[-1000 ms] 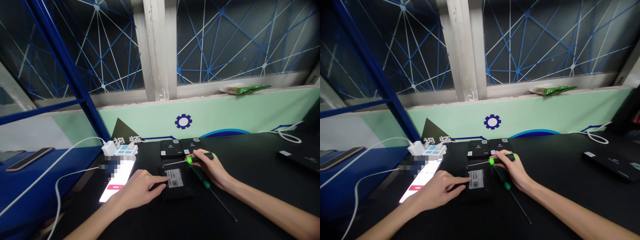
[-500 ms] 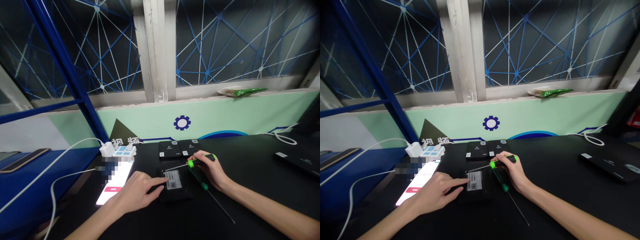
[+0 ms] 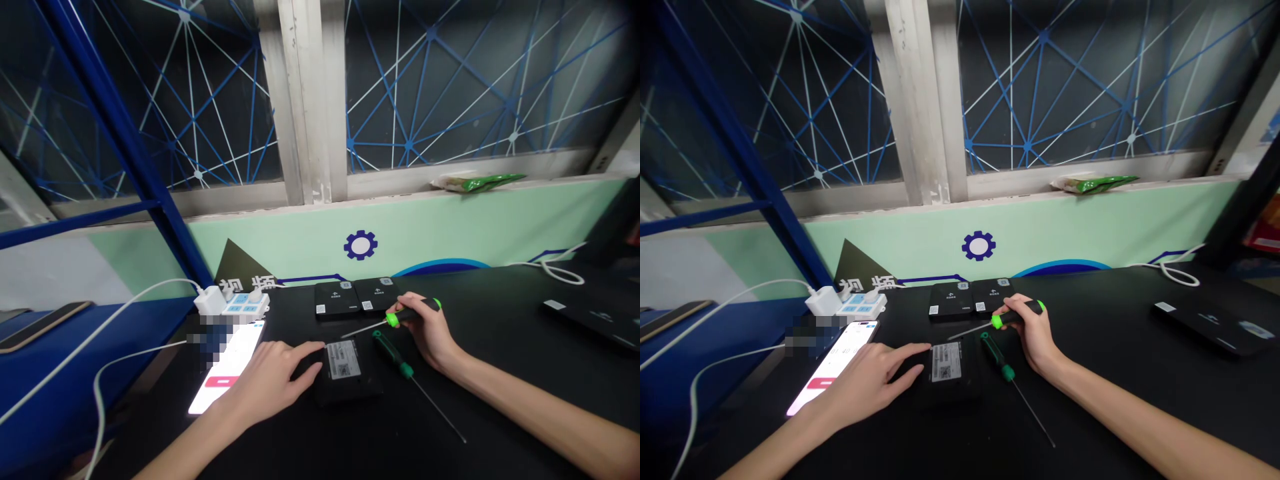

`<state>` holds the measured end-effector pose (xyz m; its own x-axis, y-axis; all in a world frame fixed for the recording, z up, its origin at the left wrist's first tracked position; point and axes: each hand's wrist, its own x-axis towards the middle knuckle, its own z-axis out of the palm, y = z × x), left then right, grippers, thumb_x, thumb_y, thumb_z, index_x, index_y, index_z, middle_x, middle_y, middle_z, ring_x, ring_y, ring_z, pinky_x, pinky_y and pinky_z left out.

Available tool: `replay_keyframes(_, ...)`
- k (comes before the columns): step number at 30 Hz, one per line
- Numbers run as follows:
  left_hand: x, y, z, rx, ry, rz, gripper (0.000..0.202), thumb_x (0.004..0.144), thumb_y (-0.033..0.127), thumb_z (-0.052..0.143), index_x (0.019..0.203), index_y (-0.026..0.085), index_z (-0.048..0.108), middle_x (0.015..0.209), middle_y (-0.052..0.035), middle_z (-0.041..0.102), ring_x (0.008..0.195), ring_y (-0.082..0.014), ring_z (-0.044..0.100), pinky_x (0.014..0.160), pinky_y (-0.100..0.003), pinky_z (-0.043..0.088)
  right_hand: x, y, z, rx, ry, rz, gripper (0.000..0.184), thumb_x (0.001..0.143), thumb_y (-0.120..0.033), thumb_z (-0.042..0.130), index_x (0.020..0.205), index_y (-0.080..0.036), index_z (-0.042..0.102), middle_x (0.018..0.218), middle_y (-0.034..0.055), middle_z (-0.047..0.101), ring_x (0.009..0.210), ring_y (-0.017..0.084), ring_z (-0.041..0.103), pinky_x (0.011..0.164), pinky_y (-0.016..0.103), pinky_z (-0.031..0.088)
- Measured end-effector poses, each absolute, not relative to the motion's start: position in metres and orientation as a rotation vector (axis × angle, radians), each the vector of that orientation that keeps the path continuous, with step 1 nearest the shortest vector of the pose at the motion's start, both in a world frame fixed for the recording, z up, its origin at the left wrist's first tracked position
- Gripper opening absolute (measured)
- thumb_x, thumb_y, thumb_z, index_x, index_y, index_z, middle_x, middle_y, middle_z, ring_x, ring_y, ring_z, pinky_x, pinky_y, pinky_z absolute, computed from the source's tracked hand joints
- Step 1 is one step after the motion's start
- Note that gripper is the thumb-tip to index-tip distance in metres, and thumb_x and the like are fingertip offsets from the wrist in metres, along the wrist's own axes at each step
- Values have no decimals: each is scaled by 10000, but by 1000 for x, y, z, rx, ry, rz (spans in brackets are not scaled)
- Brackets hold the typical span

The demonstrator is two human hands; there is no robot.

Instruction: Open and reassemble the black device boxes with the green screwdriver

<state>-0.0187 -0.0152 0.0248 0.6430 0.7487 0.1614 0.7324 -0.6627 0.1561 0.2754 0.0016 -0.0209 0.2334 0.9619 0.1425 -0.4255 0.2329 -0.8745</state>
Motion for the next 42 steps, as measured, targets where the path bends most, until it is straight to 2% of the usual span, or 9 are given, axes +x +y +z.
replay_keyframes(10, -18, -16, 24, 2734, 1323, 217, 408, 982, 458, 462, 1335, 281, 561, 608, 44, 535, 621, -190, 559, 637, -297, 395, 275, 2, -19, -815, -819, 1112, 237, 758, -291, 726, 576, -181, 622, 566, 23, 654, 515, 152, 570, 478, 250, 427)
replay_keyframes(14, -18, -17, 25, 2697, 1361, 169, 519, 920, 570, 527, 1355, 287, 548, 651, 32, 536, 655, -205, 554, 638, -307, 396, 280, 3, -14, -811, -810, 1079, 227, 748, -290, 726, 578, -186, 618, 584, 27, 661, 535, 164, 593, 471, 251, 421)
replay_keyframes(19, -17, -17, 26, 2636, 1375, 152, 688, 868, 672, 541, 1419, 263, 492, 669, 29, 524, 650, -204, 540, 605, -294, 388, 291, 9, -5, -811, -824, 979, 219, 728, -294, 719, 566, -192, 613, 548, 19, 632, 477, 144, 537, 421, 245, 379)
replay_keyframes(27, -14, -17, 32, 2618, 1374, 100, 679, 880, 639, 559, 1436, 260, 469, 659, 37, 542, 649, -198, 542, 580, -267, 357, 301, 14, -1, -808, -824, 881, 223, 723, -292, 712, 562, -191, 596, 528, 5, 601, 459, 127, 514, 378, 227, 318)
replay_keyframes(33, -15, -18, 29, 2617, 1343, 150, 664, 895, 627, 540, 1437, 252, 461, 638, 57, 529, 623, -176, 533, 589, -260, 358, 299, 12, 1, -823, -865, 864, 224, 736, -297, 699, 564, -192, 601, 531, 8, 605, 450, 128, 510, 382, 232, 328)
replay_keyframes(42, -16, -17, 27, 2573, 1369, 124, 688, 884, 657, 546, 1447, 272, 453, 667, 45, 534, 666, -196, 544, 609, -272, 364, 296, 10, -3, -843, -906, 854, 216, 748, -288, 696, 575, -191, 611, 558, 8, 615, 469, 130, 526, 403, 235, 351)
